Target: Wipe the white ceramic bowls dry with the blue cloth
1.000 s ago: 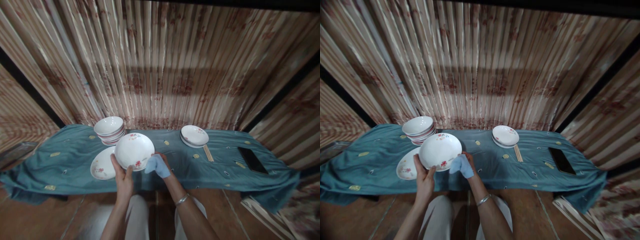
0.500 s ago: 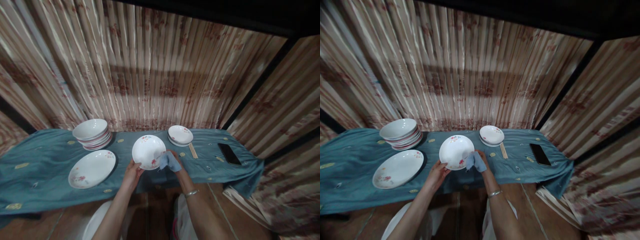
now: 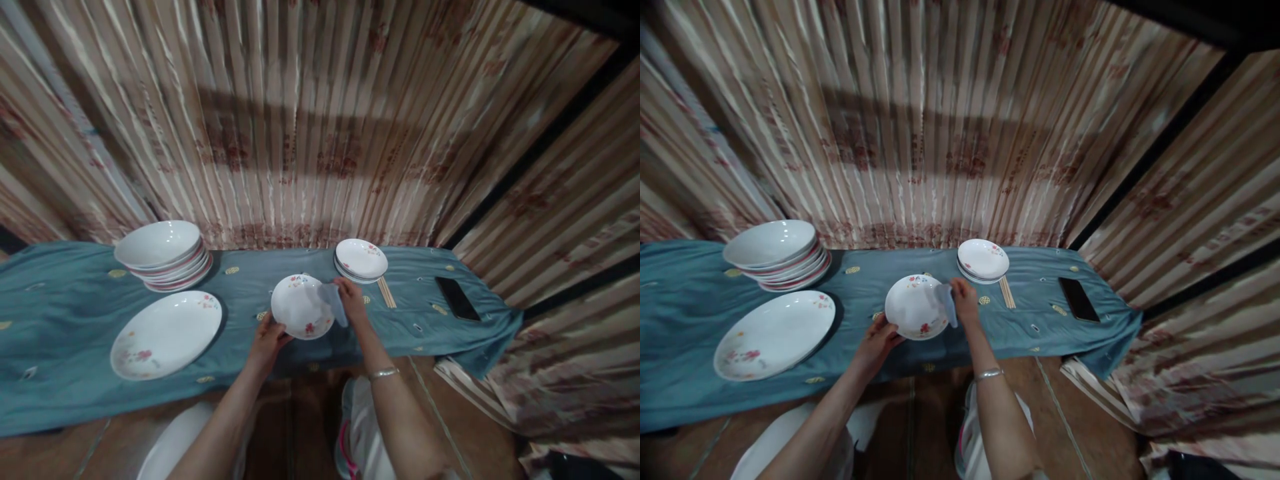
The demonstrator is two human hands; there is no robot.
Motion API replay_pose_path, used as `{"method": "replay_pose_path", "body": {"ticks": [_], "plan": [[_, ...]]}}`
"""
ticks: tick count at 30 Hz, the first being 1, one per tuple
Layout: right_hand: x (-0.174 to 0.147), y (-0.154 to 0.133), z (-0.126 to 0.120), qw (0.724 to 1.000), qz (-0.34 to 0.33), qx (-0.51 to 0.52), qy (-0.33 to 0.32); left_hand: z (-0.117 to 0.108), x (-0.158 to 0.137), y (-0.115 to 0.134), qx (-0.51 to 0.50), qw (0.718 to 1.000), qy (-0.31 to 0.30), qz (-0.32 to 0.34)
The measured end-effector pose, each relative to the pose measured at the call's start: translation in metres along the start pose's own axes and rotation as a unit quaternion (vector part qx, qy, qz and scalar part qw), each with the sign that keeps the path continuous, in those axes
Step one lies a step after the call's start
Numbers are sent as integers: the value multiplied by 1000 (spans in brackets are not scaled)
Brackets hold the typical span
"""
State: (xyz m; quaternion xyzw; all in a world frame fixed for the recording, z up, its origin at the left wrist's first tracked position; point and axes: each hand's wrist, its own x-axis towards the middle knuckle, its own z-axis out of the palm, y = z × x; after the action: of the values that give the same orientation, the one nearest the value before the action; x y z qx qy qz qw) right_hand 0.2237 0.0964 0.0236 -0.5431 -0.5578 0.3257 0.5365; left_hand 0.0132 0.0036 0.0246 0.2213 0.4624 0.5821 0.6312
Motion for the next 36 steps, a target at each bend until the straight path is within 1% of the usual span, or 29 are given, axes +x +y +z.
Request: {"method": "replay_pose_path", "body": {"ticks": [2, 3, 5, 7, 9, 11, 14, 16, 18, 19, 21, 25, 27, 30, 33, 36], "plan": [[-7, -4, 10, 996, -24, -79, -19, -1, 0, -1, -2, 1000, 7, 1], [-12, -6, 15, 990, -46, -127, -31, -1, 1, -1, -4, 1000, 8, 1], [-20, -12, 22, 969, -109, -216, -45, -1, 1, -1, -6, 1000, 3, -5], [-29, -19, 24, 946, -170, -270, -51, -1, 0, 0, -7, 1000, -2, -14], [-37, -27, 25, 924, -199, -317, -82, 0, 0, 2, -14, 1000, 2, -22], [-44, -33, 24, 897, -190, -373, -142, 0, -2, 5, -23, 999, 12, -27], [-48, -38, 25, 849, -141, -456, -227, 1, -5, 7, -23, 999, -2, -32], [-46, -39, 26, 822, -111, -497, -253, 1, -6, 7, -18, 999, -23, -34], [-40, -38, 29, 808, -93, -527, -247, 1, -7, 6, -16, 999, -33, -35], [-37, -37, 31, 807, -87, -534, -237, 1, -7, 6, -14, 999, -35, -35], [-31, -35, 37, 813, -85, -535, -213, 1, -7, 5, -11, 999, -37, -34], [-25, -30, 53, 845, -106, -492, -180, 1, -8, 4, -12, 999, -42, -32], [-24, -29, 63, 862, -107, -464, -174, 2, -9, 5, -12, 998, -44, -33], [-23, -29, 76, 888, -86, -412, -187, 2, -9, 4, -19, 998, -44, -32], [-22, -32, 87, 915, -63, -340, -209, 2, -9, 3, -27, 998, -41, -30], [-25, -35, 96, 934, -65, -267, -227, 3, -11, 3, -28, 998, -40, -28]]}}
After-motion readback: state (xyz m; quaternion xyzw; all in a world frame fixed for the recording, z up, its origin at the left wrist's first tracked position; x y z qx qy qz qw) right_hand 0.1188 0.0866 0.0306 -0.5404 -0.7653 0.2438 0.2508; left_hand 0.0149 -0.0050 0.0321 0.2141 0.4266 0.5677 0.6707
